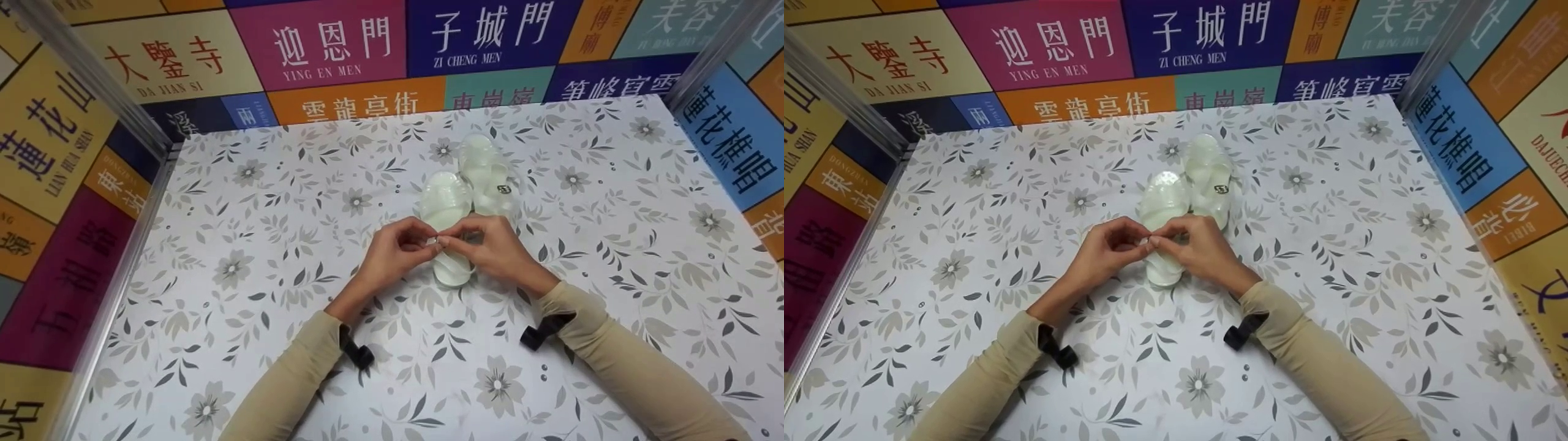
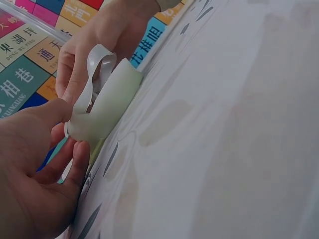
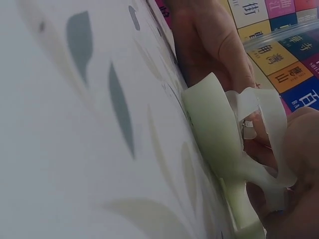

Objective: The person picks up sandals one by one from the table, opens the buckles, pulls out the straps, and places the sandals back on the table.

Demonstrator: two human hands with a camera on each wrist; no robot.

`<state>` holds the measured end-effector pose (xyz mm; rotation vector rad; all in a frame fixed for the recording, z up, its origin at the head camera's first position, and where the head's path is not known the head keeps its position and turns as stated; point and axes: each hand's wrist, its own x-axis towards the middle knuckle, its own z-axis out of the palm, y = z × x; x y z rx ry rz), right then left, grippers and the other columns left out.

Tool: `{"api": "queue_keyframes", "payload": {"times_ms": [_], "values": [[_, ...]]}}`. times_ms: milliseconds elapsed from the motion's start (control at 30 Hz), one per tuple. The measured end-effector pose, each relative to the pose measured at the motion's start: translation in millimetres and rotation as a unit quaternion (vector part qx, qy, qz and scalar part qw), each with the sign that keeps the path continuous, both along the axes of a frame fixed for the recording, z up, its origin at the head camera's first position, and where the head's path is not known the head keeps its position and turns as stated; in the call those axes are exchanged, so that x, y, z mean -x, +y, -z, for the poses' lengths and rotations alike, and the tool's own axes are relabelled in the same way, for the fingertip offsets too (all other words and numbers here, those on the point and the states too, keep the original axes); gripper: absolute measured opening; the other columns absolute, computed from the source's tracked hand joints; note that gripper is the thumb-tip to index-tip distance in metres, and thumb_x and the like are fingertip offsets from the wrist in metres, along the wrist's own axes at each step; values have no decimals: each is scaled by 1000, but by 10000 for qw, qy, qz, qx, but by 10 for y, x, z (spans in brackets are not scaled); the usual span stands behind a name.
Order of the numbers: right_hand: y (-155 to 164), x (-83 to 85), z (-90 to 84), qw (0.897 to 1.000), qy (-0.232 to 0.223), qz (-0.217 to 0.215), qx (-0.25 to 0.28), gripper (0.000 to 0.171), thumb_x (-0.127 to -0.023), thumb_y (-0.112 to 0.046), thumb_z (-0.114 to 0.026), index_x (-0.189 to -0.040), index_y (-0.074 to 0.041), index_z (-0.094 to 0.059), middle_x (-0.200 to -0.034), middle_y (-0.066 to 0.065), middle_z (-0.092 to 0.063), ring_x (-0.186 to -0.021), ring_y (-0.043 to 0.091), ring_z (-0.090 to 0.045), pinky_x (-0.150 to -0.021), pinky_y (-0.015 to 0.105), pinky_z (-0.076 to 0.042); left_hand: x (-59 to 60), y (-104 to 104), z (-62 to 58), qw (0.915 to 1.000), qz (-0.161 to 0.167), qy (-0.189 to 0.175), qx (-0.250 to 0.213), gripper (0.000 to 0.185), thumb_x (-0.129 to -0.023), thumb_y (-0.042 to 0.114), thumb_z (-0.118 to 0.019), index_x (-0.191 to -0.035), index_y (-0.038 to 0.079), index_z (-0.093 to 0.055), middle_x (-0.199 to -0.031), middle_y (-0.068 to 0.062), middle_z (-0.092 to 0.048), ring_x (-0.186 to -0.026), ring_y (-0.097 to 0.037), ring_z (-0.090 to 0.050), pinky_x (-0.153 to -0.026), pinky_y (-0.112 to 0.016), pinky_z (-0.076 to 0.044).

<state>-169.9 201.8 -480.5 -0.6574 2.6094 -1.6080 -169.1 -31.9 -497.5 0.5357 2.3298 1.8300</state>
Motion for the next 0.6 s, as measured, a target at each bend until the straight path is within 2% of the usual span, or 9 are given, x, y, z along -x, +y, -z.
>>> {"api": "queue_keyframes", "payload": {"times_ms": [200, 333, 600], "values": [[13, -9, -4, 9996, -252, -149, 9, 9, -94, -24, -87, -102, -21, -83, -101, -4, -81, -97, 16, -77, -90, 26, -63, -21, 13, -11, 9998, 110, 107, 84, 24, -95, 11, -81, -119, 12, -76, -114, -6, -78, -98, -15, -76, -89, -29, -65], [36, -8, -7, 9985, -447, -302, 7, 12, -94, -26, -86, -103, -21, -81, -104, -4, -80, -101, 18, -76, -93, 28, -62, -16, 7, -11, 9997, 215, 123, 1, 25, -95, 6, -79, -120, 12, -76, -113, -7, -78, -97, -15, -76, -88, -30, -66], [69, 5, 1, 9962, -710, -502, 88, 17, -95, -34, -85, -106, -24, -77, -107, -5, -79, -107, 18, -74, -101, 32, -59, -5, -9, 0, 9994, 339, 72, -48, 21, -98, 11, -80, -118, 14, -77, -109, -5, -80, -95, -15, -77, -87, -30, -66]]}}
